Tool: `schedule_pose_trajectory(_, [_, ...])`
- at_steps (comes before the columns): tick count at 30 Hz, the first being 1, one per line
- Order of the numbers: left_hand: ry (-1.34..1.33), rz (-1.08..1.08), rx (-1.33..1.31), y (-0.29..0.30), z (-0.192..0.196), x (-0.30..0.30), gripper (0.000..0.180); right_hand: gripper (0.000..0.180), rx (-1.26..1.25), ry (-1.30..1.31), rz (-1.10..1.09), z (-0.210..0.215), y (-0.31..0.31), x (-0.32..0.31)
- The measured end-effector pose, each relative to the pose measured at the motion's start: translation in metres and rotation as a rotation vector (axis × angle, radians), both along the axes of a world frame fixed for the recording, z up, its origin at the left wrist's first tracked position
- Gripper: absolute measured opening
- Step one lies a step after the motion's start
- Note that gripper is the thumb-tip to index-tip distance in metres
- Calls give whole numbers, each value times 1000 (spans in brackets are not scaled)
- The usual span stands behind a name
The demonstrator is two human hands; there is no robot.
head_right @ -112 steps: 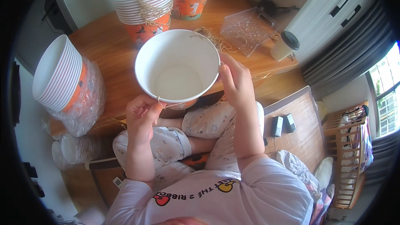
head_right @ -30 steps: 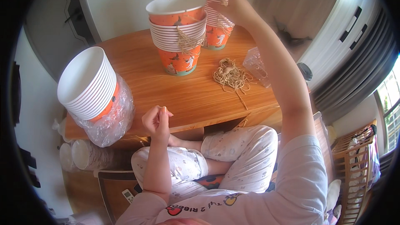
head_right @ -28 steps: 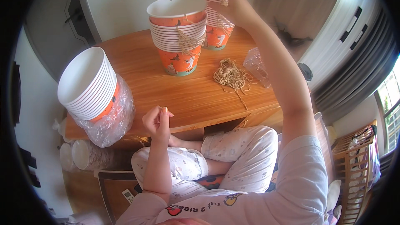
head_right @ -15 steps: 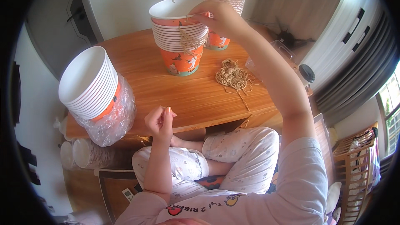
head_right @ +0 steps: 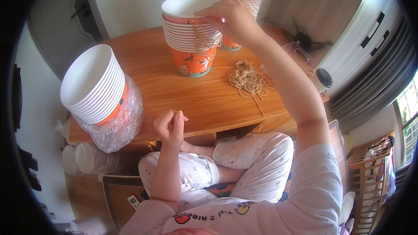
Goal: Threading twine through pre-punched holes in paper buckets to create handles and stacking them.
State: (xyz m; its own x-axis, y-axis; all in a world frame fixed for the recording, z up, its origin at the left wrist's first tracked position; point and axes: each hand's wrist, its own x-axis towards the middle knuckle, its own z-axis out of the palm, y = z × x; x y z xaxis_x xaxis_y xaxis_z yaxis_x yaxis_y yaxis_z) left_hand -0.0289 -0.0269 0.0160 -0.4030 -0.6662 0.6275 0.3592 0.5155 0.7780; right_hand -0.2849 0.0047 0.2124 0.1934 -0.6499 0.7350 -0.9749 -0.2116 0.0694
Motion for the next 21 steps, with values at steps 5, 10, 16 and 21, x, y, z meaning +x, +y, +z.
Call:
schedule_pose_trajectory(5, [-12,-8,-5,1,1,1,25,24,48,-99,36,-5,3,5])
schedule_pose_trajectory(10, [-13,-16,-17,-1,-1,-1,25,28,69,-87,3,-7,0,3])
schedule_pose_trajectory(16, [-18,-4,-36,0,1,-1,24,31,106,-87,39,-7,1,6])
schedule_pose_trajectory(21, [-12,-12,-31,0,0,-1,23,31,95,-107,12,-8,1,0])
